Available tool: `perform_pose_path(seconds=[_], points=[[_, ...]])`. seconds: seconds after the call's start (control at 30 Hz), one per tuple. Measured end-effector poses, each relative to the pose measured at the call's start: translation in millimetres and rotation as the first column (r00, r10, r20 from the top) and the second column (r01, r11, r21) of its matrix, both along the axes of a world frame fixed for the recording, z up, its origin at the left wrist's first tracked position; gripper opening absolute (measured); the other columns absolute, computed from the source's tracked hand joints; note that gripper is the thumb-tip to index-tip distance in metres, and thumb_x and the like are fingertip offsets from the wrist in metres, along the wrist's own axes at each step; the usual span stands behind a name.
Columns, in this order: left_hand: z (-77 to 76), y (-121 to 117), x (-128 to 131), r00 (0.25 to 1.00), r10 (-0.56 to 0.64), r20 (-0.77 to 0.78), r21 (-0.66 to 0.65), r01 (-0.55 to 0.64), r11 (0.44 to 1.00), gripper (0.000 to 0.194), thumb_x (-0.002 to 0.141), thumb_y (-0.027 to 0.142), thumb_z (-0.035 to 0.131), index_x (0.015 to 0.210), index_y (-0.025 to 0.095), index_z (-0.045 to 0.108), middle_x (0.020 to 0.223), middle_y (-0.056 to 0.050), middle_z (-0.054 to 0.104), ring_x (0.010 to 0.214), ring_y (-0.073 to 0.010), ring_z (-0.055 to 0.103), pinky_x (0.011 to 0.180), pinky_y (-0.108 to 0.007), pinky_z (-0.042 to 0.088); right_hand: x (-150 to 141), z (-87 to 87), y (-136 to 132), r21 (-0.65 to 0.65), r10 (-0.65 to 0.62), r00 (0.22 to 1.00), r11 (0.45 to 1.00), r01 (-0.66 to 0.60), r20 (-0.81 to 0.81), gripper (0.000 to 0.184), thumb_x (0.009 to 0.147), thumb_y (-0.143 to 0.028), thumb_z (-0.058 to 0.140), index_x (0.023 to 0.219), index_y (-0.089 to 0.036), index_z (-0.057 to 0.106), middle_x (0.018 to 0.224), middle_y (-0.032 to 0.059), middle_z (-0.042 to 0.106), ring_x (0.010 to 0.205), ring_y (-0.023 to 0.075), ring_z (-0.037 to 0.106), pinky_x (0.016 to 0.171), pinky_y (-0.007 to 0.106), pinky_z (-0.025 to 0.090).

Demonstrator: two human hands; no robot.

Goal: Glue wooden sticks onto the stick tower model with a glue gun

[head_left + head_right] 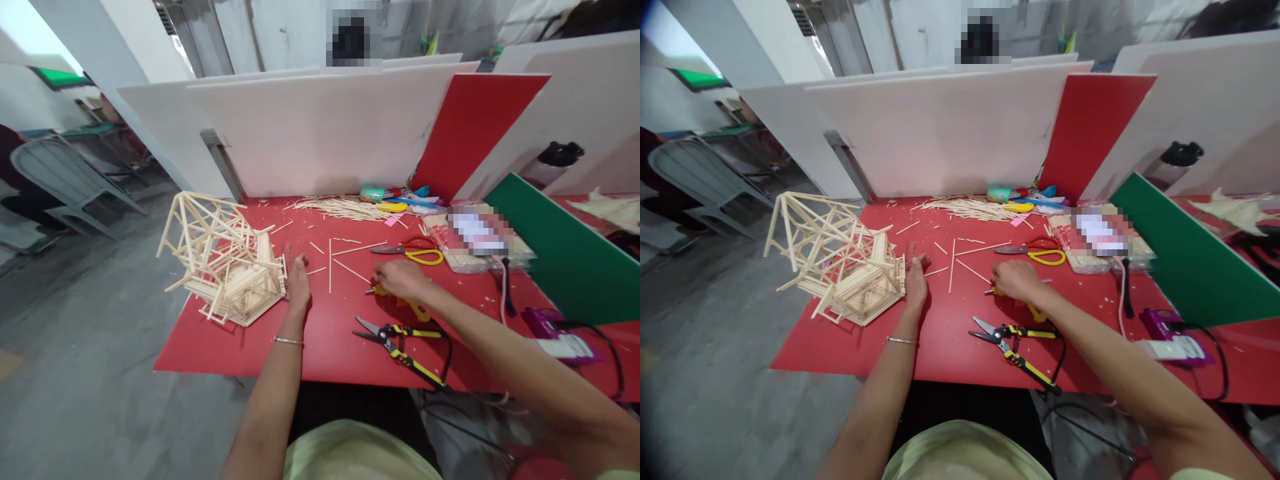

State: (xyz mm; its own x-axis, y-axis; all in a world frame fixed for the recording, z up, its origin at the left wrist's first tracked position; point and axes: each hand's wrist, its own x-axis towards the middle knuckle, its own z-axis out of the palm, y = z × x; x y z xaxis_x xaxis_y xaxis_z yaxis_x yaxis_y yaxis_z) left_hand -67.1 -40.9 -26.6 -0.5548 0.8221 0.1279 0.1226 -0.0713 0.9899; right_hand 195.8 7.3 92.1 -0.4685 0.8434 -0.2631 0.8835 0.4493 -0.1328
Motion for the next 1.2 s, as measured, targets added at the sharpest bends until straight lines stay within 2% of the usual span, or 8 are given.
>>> perform_pose_path(seconds=[0.13, 0.23, 0.43, 0.57, 0.77, 0.97, 1.07, 1.2], points=[[0.2, 1, -1, 0.999, 0.002, 0.047, 0.014, -0.003, 1.0, 0.069, 0.103, 0.067, 0.025, 0.129, 0.018, 0.066, 0.131, -0.015, 0.071, 0.122, -0.024, 0.068, 0.113, -0.044, 0.048, -22, -1.3, -17, 0.029, 0.106, 0.994, 0.994, -0.107, 0.036, 0.027, 0.095, -0.028, 0.048, 0.099, -0.024, 0.075, 0.101, 0.0145, 0.078, 0.095, 0.028, 0.073, 0.07, 0.031, 0.04], [0.1, 2, -1, 0.998, 0.002, 0.069, 0.017, -0.004, 1.0, 0.07, 0.102, 0.068, 0.026, 0.13, 0.017, 0.066, 0.131, -0.016, 0.07, 0.123, -0.0247, 0.067, 0.114, -0.045, 0.048, -39, -1.4, -26, 0.04, 0.137, 0.988, 0.989, -0.14, 0.07, 0.029, 0.096, -0.028, 0.047, 0.101, -0.022, 0.075, 0.099, 0.0177, 0.078, 0.091, 0.0296, 0.073, 0.069, 0.032, 0.041], [0.9, 2, -1, 0.998, 0.003, 0.07, 0.021, -0.005, 1.0, 0.075, 0.1, 0.072, 0.025, 0.131, 0.018, 0.066, 0.13, -0.016, 0.07, 0.121, -0.0253, 0.068, 0.113, -0.046, 0.047, -73, 2.0, -48, 0.038, 0.261, 0.964, 0.964, -0.264, 0.058, 0.033, 0.099, -0.031, 0.044, 0.108, -0.021, 0.074, 0.102, 0.0168, 0.078, 0.094, 0.0298, 0.073, 0.076, 0.033, 0.045], [2.5, 2, -1, 0.997, -0.009, 0.078, 0.033, 0.007, 0.999, 0.076, 0.1, 0.073, 0.026, 0.13, 0.016, 0.067, 0.13, -0.018, 0.07, 0.121, -0.0271, 0.067, 0.114, -0.048, 0.046, -82, -3.2, -56, 0.037, 0.283, 0.958, 0.958, -0.285, 0.055, 0.037, 0.101, -0.029, 0.04, 0.11, -0.018, 0.074, 0.106, 0.0185, 0.077, 0.097, 0.0304, 0.073, 0.08, 0.034, 0.045], [5.5, 2, 0, 0.993, 0.001, 0.117, 0.035, -0.005, 0.999, 0.07, 0.1, 0.071, 0.028, 0.133, 0.022, 0.066, 0.13, -0.013, 0.07, 0.121, -0.0249, 0.067, 0.114, -0.046, 0.046, -85, 0.7, -49, 0.019, 0.316, 0.948, 0.948, -0.317, 0.037, 0.033, 0.097, -0.028, 0.045, 0.105, -0.019, 0.076, 0.101, 0.0178, 0.078, 0.094, 0.0312, 0.073, 0.077, 0.034, 0.045], [5.1, 0, 2, 0.987, 0.002, 0.16, 0.038, -0.008, 0.999, 0.073, 0.1, 0.073, 0.024, 0.134, 0.023, 0.065, 0.141, -0.013, 0.065, 0.131, -0.0253, 0.062, 0.115, -0.045, 0.046, -126, 14.5, -24, 0.021, 0.387, 0.92, 0.922, -0.386, -0.057, 0.036, 0.097, -0.025, 0.041, 0.111, -0.02, 0.075, 0.111, 0.0149, 0.078, 0.097, 0.029, 0.071, 0.077, 0.033, 0.045], [4.1, 0, 2, 0.982, -0.008, 0.187, 0.042, 0.0, 0.999, 0.075, 0.1, 0.073, 0.021, 0.133, 0.022, 0.066, 0.142, -0.013, 0.064, 0.132, -0.0253, 0.061, 0.115, -0.045, 0.046, -146, 10.9, -19, -0.034, 0.443, 0.891, 0.894, -0.448, -0.095, 0.033, 0.094, -0.026, 0.048, 0.109, -0.019, 0.076, 0.11, 0.0141, 0.078, 0.094, 0.028, 0.072, 0.077, 0.032, 0.047], [4.1, 2, -1, 0.977, -0.037, 0.21, 0.039, 0.03, 0.999, 0.078, 0.099, 0.075, 0.021, 0.134, 0.022, 0.066, 0.143, -0.012, 0.064, 0.133, -0.0258, 0.06, 0.117, -0.045, 0.043, -158, -0.9, -18, -0.063, 0.467, 0.874, 0.876, -0.478, -0.137, 0.035, 0.092, -0.022, 0.051, 0.118, -0.018, 0.074, 0.116, 0.0154, 0.077, 0.097, 0.0279, 0.072, 0.08, 0.032, 0.049]])
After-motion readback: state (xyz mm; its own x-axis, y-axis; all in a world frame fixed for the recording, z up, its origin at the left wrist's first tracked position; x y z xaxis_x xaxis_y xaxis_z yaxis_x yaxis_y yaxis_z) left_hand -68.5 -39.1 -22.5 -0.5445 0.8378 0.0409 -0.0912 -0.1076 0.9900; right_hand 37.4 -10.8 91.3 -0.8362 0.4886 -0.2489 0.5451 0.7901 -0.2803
